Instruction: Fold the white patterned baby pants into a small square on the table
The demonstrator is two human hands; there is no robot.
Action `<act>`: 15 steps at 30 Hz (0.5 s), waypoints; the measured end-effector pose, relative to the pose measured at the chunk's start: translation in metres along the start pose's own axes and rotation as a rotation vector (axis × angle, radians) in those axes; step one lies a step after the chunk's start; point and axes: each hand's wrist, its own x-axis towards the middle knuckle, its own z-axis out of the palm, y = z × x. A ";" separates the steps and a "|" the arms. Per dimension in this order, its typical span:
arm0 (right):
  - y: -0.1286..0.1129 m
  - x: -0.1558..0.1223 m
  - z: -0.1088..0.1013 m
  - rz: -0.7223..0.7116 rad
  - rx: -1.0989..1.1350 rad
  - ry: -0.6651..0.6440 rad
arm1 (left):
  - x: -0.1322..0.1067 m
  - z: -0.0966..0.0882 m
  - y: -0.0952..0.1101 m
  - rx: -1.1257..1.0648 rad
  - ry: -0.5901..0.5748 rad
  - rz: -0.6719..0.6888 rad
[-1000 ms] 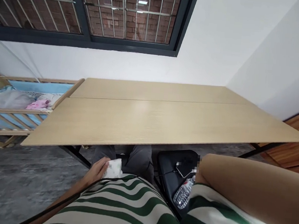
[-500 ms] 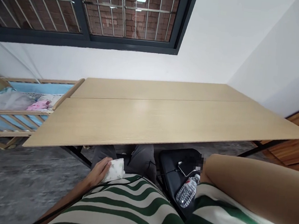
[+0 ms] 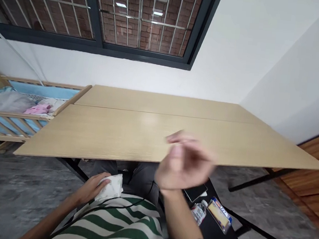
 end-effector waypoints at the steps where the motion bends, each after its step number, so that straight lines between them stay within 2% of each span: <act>1: 0.003 -0.015 0.006 0.011 0.046 -0.047 | 0.000 -0.005 0.003 0.010 -0.005 0.010; 2: 0.007 -0.033 0.011 0.060 0.090 -0.164 | 0.000 -0.012 0.006 0.018 -0.003 0.020; 3: 0.012 -0.053 0.015 0.149 0.137 -0.360 | -0.001 -0.021 0.009 0.018 0.000 0.028; 6: 0.028 -0.115 0.023 0.556 0.146 -1.143 | -0.013 -0.059 0.015 -0.016 -0.001 -0.010; 7: 0.033 -0.133 0.025 0.661 0.137 -1.346 | -0.020 -0.074 0.016 -0.027 0.004 -0.052; 8: 0.039 -0.149 0.027 0.748 0.127 -1.488 | -0.029 -0.087 0.014 -0.032 0.019 -0.104; 10: 0.048 -0.174 0.035 0.864 0.114 -1.592 | -0.050 -0.110 0.009 -0.041 0.071 -0.203; 12: 0.054 -0.193 0.048 0.952 0.132 -1.560 | -0.072 -0.123 -0.001 -0.058 0.141 -0.270; 15: 0.054 -0.214 0.072 1.044 0.179 -1.495 | -0.099 -0.128 -0.015 -0.099 0.253 -0.337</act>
